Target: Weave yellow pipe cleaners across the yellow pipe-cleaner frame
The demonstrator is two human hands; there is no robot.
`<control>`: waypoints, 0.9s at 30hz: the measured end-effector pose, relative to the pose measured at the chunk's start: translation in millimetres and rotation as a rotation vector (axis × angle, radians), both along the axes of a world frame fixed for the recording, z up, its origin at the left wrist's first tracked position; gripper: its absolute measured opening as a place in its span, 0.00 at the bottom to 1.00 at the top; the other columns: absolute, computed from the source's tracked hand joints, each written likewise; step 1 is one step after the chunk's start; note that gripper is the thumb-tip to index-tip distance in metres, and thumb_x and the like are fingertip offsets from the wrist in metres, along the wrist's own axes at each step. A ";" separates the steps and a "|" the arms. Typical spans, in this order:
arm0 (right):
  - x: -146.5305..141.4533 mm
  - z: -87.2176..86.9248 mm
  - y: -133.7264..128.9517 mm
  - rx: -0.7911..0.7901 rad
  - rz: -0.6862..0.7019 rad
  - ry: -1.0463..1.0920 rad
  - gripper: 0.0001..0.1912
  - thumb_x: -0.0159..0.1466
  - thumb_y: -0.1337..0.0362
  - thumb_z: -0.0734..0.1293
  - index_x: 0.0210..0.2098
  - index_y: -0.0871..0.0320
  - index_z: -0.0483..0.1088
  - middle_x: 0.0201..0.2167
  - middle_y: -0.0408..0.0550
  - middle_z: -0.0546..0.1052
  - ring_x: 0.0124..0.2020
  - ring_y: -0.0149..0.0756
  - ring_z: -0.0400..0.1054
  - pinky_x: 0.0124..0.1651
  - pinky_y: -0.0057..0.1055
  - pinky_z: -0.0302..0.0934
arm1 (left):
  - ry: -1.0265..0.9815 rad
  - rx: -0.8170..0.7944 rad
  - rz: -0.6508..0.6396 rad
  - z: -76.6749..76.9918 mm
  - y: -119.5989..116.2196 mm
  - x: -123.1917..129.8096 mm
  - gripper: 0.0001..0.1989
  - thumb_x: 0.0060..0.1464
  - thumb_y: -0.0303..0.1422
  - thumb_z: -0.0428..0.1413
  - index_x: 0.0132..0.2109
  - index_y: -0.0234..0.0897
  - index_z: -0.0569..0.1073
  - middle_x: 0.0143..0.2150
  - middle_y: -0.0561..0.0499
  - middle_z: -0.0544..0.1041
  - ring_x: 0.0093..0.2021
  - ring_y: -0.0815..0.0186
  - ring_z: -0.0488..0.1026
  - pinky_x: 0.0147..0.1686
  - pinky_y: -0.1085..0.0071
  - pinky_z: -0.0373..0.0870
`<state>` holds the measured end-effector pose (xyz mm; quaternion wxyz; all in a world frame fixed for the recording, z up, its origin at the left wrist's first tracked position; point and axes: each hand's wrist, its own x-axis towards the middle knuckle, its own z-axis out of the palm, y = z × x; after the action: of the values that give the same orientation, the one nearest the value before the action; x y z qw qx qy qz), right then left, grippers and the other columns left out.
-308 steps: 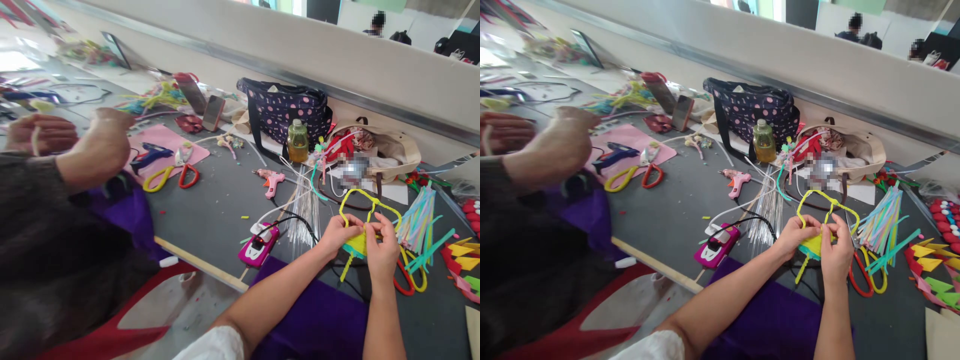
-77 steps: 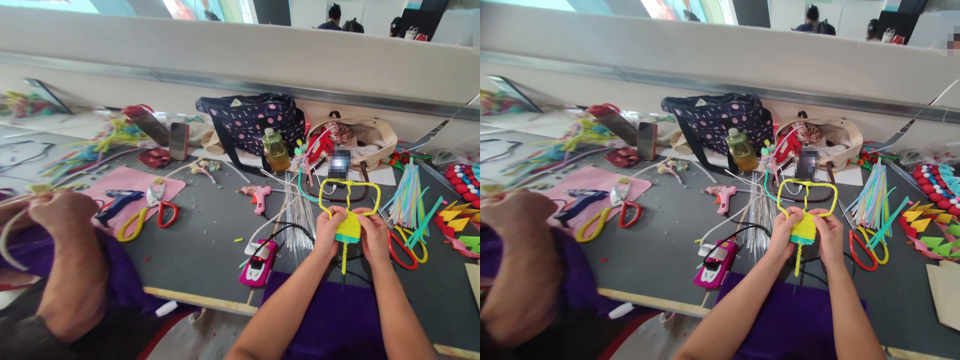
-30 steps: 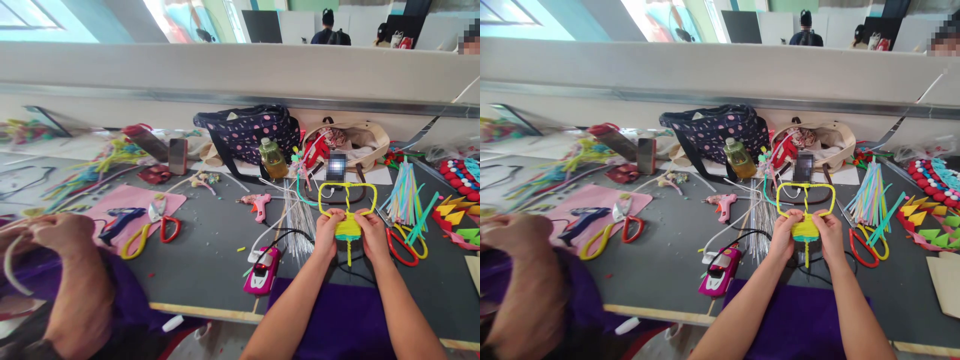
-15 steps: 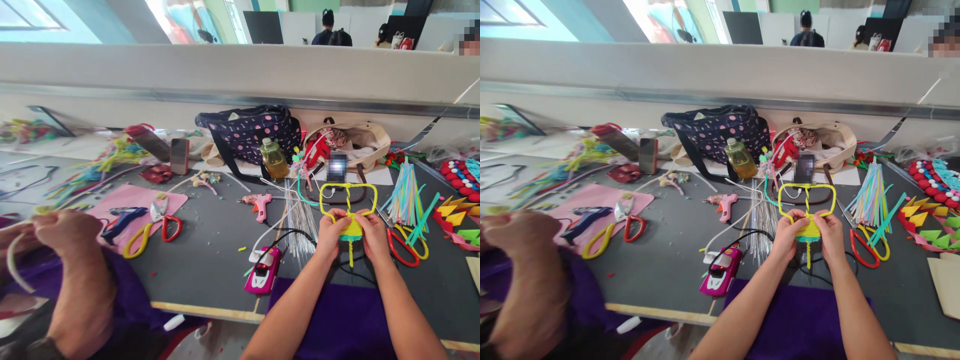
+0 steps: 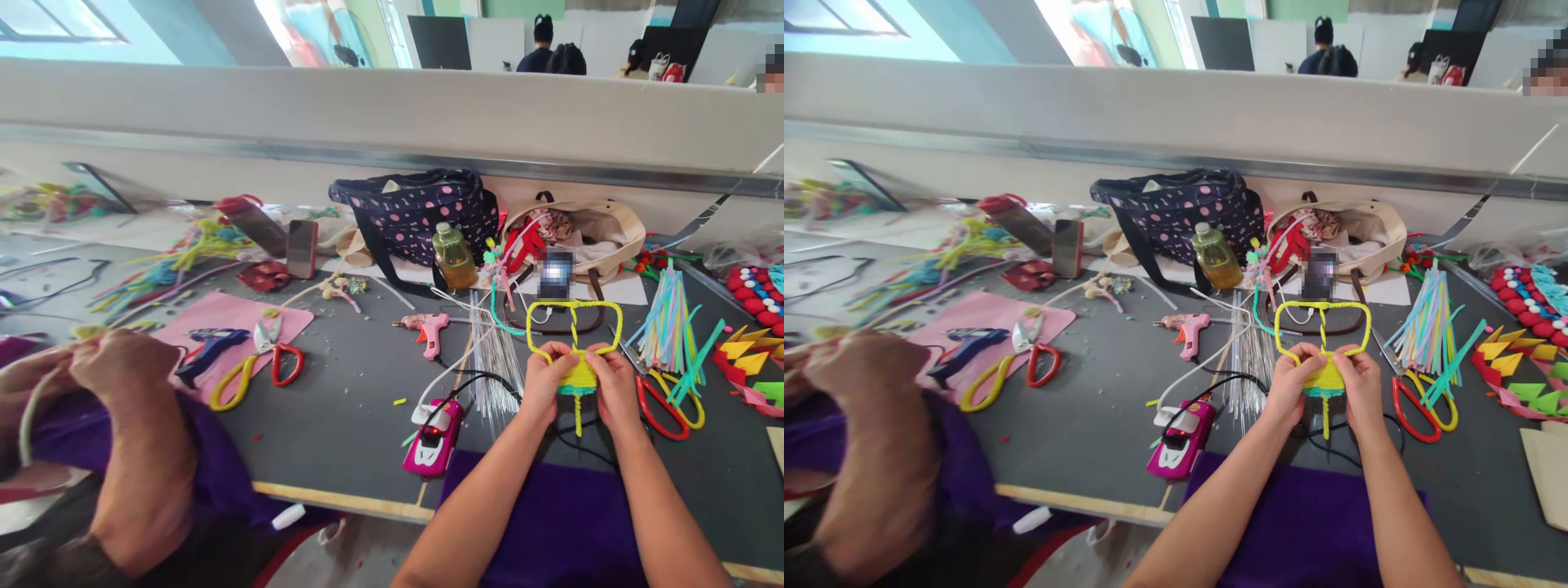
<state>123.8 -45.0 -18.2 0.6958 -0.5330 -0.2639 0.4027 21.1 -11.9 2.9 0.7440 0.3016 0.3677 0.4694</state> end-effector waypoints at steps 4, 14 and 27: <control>-2.8 4.6 -1.1 0.001 0.038 0.010 0.11 0.50 0.58 0.74 0.28 0.56 0.72 0.24 0.39 0.71 0.26 0.30 0.63 0.29 0.27 0.57 | -0.007 -0.008 0.010 0.6 -0.2 -0.2 0.13 0.34 0.32 0.67 0.26 0.35 0.70 0.22 0.56 0.69 0.23 0.73 0.64 0.26 0.76 0.59; -5.3 8.4 -2.5 -0.022 0.049 -0.011 0.11 0.51 0.57 0.73 0.24 0.57 0.71 0.20 0.38 0.68 0.23 0.29 0.60 0.26 0.26 0.54 | 0.002 -0.038 -0.008 2.2 -2.1 1.5 0.12 0.33 0.31 0.66 0.25 0.34 0.71 0.22 0.56 0.70 0.22 0.73 0.64 0.26 0.75 0.60; -6.3 6.7 -1.7 -0.024 0.004 0.009 0.12 0.48 0.59 0.74 0.26 0.59 0.70 0.20 0.36 0.68 0.22 0.27 0.60 0.26 0.24 0.55 | -0.009 -0.012 0.001 4.5 -3.0 1.6 0.12 0.32 0.31 0.66 0.24 0.33 0.71 0.22 0.56 0.70 0.22 0.74 0.64 0.26 0.76 0.61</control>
<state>117.5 -46.7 -11.4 0.6898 -0.5389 -0.2569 0.4096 22.7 -14.9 7.4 0.7473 0.2946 0.3673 0.4689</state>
